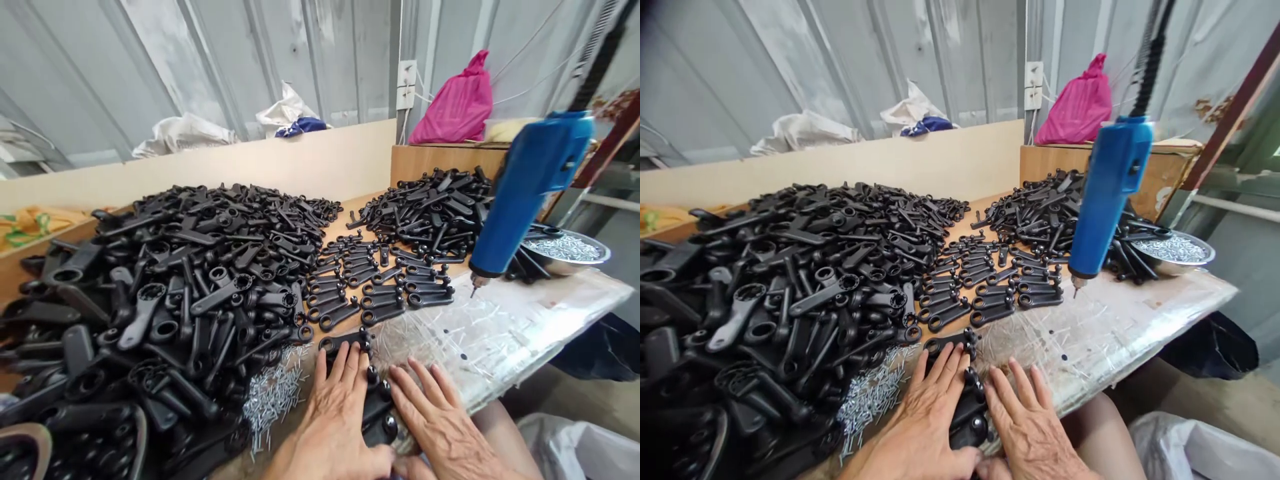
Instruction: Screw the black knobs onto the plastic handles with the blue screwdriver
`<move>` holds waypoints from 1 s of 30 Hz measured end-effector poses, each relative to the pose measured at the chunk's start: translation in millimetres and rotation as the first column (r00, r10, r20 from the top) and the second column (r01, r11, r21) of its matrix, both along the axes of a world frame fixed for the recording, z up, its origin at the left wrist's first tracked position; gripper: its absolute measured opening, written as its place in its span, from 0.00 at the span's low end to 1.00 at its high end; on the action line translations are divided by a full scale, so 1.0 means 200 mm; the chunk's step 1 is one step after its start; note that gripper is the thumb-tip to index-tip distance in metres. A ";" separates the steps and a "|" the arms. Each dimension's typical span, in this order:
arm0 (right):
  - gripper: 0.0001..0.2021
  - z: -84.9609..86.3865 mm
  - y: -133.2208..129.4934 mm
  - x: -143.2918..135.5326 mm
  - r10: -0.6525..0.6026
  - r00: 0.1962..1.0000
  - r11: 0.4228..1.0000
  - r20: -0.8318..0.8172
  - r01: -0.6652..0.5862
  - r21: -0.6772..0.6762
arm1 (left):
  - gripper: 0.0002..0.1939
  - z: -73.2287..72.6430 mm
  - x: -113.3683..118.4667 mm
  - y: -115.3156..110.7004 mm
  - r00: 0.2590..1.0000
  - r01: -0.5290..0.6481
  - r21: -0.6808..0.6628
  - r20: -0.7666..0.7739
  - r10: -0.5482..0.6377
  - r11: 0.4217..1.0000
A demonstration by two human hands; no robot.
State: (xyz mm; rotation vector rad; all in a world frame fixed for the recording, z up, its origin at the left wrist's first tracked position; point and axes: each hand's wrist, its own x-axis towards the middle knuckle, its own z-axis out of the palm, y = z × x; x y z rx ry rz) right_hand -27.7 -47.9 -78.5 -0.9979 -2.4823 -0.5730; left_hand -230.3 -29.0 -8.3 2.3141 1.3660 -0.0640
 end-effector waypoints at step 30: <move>0.36 0.52 0.23 0.45 -0.393 0.184 0.913 -0.901 0.193 -0.359 | 0.69 -0.07 0.01 0.10 1.000 -0.029 0.057 -0.006 0.029 0.998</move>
